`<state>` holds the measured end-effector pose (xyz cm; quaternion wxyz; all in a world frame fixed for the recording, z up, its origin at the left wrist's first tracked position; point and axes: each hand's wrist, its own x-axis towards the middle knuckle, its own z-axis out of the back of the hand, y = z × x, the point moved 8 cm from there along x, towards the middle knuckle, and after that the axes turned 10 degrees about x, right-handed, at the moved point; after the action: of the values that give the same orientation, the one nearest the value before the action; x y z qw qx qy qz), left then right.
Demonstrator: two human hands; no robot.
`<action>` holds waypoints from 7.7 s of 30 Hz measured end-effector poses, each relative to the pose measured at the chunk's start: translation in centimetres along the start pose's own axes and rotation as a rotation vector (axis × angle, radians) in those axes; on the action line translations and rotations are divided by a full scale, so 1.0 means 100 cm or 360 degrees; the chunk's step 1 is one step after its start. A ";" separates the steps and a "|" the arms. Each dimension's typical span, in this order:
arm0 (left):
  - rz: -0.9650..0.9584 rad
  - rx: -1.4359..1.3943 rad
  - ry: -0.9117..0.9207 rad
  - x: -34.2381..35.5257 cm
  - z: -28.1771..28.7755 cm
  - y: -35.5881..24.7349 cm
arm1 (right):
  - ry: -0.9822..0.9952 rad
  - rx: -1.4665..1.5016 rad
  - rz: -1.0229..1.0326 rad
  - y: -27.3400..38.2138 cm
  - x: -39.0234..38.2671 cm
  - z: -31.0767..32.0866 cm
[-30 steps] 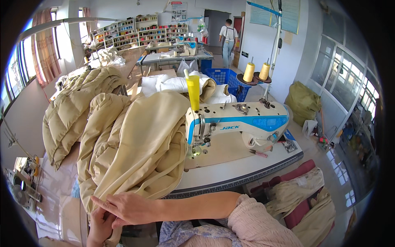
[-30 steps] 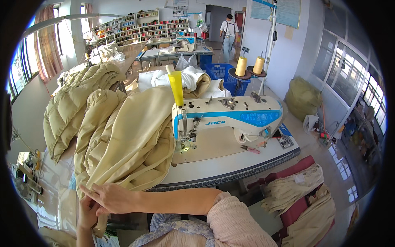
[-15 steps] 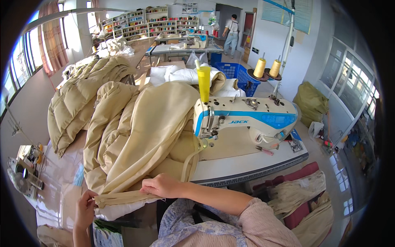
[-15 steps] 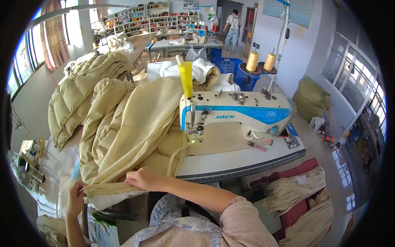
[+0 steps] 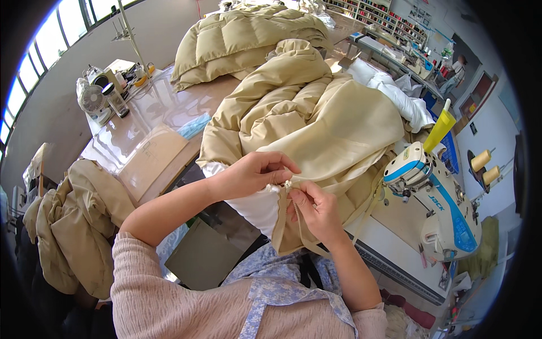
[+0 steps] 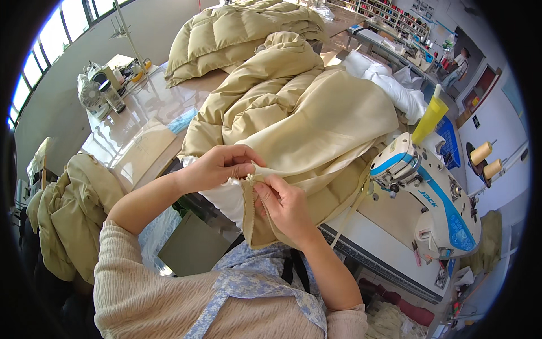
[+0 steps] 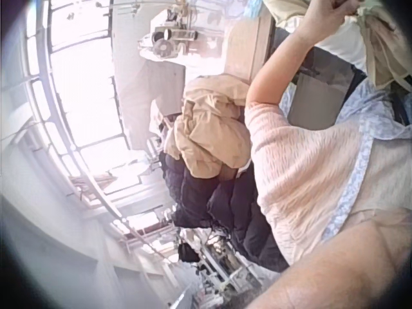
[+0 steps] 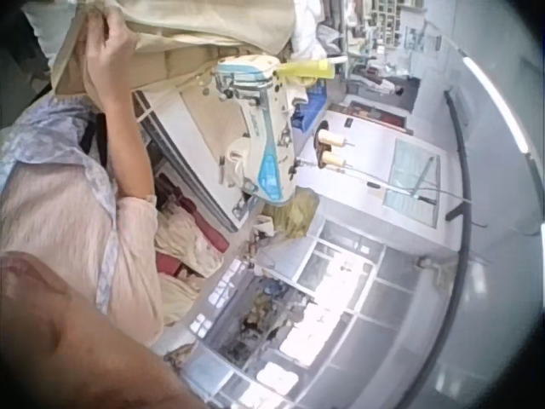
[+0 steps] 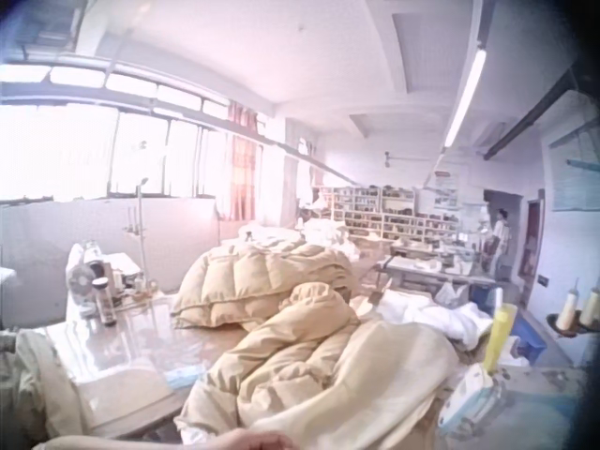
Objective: The person aligns a zipper along the edge of a beige quilted jacket and sews it using a sewing machine. They repeatedly adjust the fabric and zipper to maintain alignment while stitching.
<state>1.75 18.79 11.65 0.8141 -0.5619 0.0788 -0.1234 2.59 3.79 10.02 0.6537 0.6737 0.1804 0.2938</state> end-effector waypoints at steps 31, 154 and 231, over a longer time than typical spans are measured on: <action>0.0166 -0.0167 0.0588 0.004 -0.022 0.040 | -0.0015 0.0078 -0.0108 -0.027 -0.005 0.009; -0.0219 0.0618 -0.1932 -0.096 0.444 -0.054 | -0.0993 0.0506 -0.0323 -0.121 -0.036 0.181; -0.1010 0.1658 -0.0025 0.380 -0.235 0.051 | -0.0814 0.0898 -0.0950 -0.208 -0.233 0.093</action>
<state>32.41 -11.54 -1.07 0.9060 -0.0867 -0.1692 -0.3781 -6.36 -16.31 -13.93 0.5246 0.7941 0.2720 -0.1420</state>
